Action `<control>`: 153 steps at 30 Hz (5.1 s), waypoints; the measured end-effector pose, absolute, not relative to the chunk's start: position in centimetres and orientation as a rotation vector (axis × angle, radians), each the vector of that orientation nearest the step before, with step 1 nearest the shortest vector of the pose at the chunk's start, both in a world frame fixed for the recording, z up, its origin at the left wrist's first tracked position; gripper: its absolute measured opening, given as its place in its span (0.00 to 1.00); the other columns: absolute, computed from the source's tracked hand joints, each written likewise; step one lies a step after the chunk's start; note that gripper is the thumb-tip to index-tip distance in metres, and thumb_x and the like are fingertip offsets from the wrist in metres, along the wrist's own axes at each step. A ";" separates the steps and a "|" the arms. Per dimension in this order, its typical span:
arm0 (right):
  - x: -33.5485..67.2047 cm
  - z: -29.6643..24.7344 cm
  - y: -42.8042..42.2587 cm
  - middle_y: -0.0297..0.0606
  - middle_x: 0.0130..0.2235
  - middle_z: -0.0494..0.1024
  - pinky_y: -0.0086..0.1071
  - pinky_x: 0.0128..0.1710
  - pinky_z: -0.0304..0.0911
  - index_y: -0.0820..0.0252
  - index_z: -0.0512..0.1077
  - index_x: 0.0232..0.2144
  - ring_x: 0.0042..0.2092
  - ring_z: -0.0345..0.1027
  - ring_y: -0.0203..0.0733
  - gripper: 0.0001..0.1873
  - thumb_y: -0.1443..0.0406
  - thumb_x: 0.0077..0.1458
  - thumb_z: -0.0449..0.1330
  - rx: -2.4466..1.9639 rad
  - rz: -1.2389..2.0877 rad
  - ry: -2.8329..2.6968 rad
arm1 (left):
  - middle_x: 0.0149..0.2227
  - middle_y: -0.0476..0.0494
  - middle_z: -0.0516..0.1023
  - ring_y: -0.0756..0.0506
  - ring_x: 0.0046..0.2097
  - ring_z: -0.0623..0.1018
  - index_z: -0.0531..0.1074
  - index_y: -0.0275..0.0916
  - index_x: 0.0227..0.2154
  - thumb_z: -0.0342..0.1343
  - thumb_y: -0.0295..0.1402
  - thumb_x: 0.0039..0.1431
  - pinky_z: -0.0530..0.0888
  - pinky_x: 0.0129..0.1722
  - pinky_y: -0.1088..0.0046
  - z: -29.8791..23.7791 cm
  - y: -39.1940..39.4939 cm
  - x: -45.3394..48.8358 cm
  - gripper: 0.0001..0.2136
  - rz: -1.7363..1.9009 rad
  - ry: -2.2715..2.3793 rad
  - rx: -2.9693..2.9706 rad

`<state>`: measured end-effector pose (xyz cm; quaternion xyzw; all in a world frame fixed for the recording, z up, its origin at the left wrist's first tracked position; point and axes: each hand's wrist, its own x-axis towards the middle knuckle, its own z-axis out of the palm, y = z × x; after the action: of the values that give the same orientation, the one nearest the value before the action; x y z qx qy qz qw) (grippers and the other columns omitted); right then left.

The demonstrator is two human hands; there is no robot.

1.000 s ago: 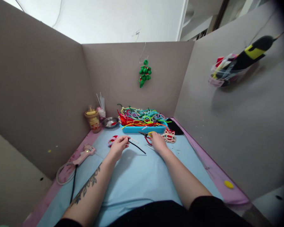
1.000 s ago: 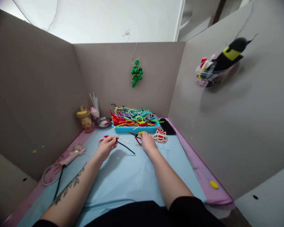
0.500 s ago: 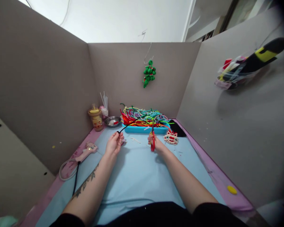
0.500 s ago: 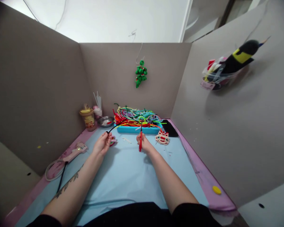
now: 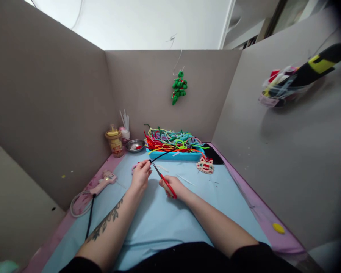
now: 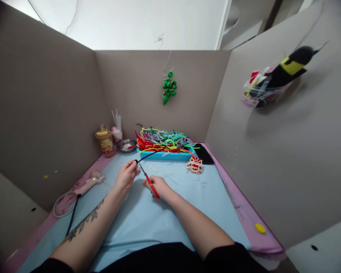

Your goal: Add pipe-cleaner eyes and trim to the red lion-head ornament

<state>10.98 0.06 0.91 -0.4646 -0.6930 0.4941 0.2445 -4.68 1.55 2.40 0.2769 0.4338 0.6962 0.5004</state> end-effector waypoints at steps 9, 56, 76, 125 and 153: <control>11.0 2.2 -0.2 0.27 0.15 0.63 0.23 0.14 0.53 0.59 0.66 0.25 0.15 0.58 0.32 0.14 0.55 0.51 0.55 -1.337 1.268 -1.880 | 0.27 0.51 0.69 0.54 0.29 0.69 0.71 0.36 0.30 0.66 0.41 0.35 0.67 0.29 0.78 2.2 1.1 -4.0 0.19 1.627 1.141 0.739; 12.3 0.7 1.8 0.34 0.19 0.69 0.26 0.22 0.48 0.61 0.69 0.21 0.22 0.60 0.33 0.22 0.49 0.52 0.54 -1.586 0.867 -2.188 | 0.20 0.50 0.69 0.54 0.22 0.68 0.68 0.35 0.22 0.63 0.34 0.44 0.67 0.22 0.80 0.1 2.8 -4.3 0.10 1.340 1.209 0.728; 13.7 0.7 2.7 0.44 0.38 0.73 0.32 0.35 0.57 0.60 0.73 0.30 0.40 0.67 0.44 0.06 0.65 0.50 0.58 -1.576 0.441 -2.075 | 0.21 0.52 0.67 0.54 0.23 0.66 0.66 0.37 0.21 0.62 0.39 0.39 0.62 0.23 0.78 2.1 1.5 -4.3 0.12 1.345 1.239 0.867; 12.7 1.8 2.0 0.27 0.19 0.63 0.26 0.23 0.49 0.62 0.66 0.23 0.22 0.52 0.29 0.13 0.58 0.44 0.61 -0.897 1.330 -1.550 | 0.22 0.49 0.70 0.53 0.23 0.67 0.72 0.35 0.27 0.60 0.42 0.47 0.62 0.21 0.78 2.9 -0.1 -3.2 0.13 1.101 1.096 1.425; 12.1 1.0 1.1 0.37 0.29 0.74 0.35 0.39 0.63 0.57 0.72 0.27 0.35 0.67 0.41 0.06 0.69 0.53 0.57 -0.783 0.345 -1.753 | 0.19 0.55 0.61 0.56 0.21 0.57 0.67 0.34 0.22 0.62 0.39 0.43 0.50 0.20 0.78 2.4 -0.4 -2.4 0.13 1.134 0.959 1.082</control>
<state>12.06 1.12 1.02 -0.3323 -0.7440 0.1465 0.5609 -2.40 -0.41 2.43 0.4682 0.4146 0.4907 0.6068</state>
